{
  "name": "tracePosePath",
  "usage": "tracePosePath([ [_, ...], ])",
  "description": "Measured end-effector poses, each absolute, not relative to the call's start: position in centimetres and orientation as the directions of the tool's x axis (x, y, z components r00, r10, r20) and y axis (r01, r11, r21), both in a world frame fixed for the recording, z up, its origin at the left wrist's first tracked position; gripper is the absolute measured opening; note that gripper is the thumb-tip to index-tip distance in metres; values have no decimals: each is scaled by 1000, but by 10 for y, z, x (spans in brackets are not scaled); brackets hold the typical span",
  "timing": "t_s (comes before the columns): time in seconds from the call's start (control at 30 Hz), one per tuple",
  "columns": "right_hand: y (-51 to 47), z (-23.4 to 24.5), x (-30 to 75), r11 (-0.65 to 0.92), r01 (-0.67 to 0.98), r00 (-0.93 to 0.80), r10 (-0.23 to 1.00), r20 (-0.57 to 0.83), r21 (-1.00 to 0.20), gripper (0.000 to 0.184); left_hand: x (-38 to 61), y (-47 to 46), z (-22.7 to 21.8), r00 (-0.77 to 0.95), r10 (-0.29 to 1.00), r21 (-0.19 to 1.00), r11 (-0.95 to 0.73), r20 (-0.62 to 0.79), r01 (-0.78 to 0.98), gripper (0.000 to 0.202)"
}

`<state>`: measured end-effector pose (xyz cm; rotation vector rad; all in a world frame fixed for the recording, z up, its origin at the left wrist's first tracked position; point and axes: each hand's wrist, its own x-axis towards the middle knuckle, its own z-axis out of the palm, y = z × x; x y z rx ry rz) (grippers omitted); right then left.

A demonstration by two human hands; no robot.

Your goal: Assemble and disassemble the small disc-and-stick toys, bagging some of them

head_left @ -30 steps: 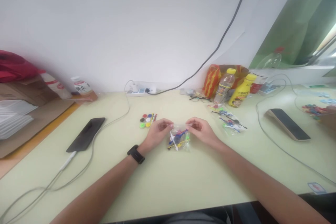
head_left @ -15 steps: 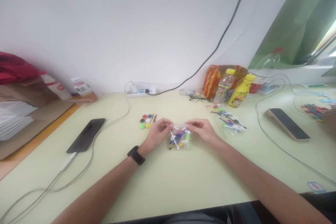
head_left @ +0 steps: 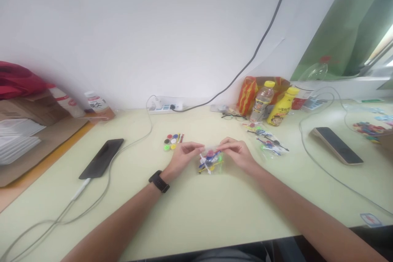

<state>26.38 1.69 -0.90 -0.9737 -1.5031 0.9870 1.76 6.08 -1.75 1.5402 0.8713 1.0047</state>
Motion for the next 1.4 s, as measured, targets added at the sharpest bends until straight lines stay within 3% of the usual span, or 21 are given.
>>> tracePosePath([
  [0.1, 13, -3, 262, 377, 79, -141, 921, 364, -923, 20, 19, 59, -16, 380, 906, 979, -201, 189, -7, 24],
  [0.23, 11, 2, 260, 278, 19, -141, 952, 273, -960, 32, 21, 56, -16, 390, 887, 967, -249, 247, -47, 22],
  [0.43, 10, 5, 258, 245, 212, -293, 939, 177, -946, 39, 29, 45, -10, 418, 866, 951, -310, 276, 14, 35],
  [0.6, 6, 5, 258, 334, 306, -306, 921, 240, -891, 32, 33, 37, -6, 537, 819, 956, -284, 201, 76, 29],
  [0.87, 10, 9, 270, 362, 380, -316, 916, 249, -851, 25, 26, 44, -5, 550, 822, 961, -252, 150, 114, 31],
  [1.1, 14, 13, 281, 384, 387, -268, 917, 297, -838, 23, 21, 51, 0, 521, 843, 980, -191, 133, 59, 28],
  [1.4, 12, 17, 282, 437, 417, -119, 896, 428, -797, 22, 18, 57, -11, 412, 888, 929, -309, 205, 202, 37],
])
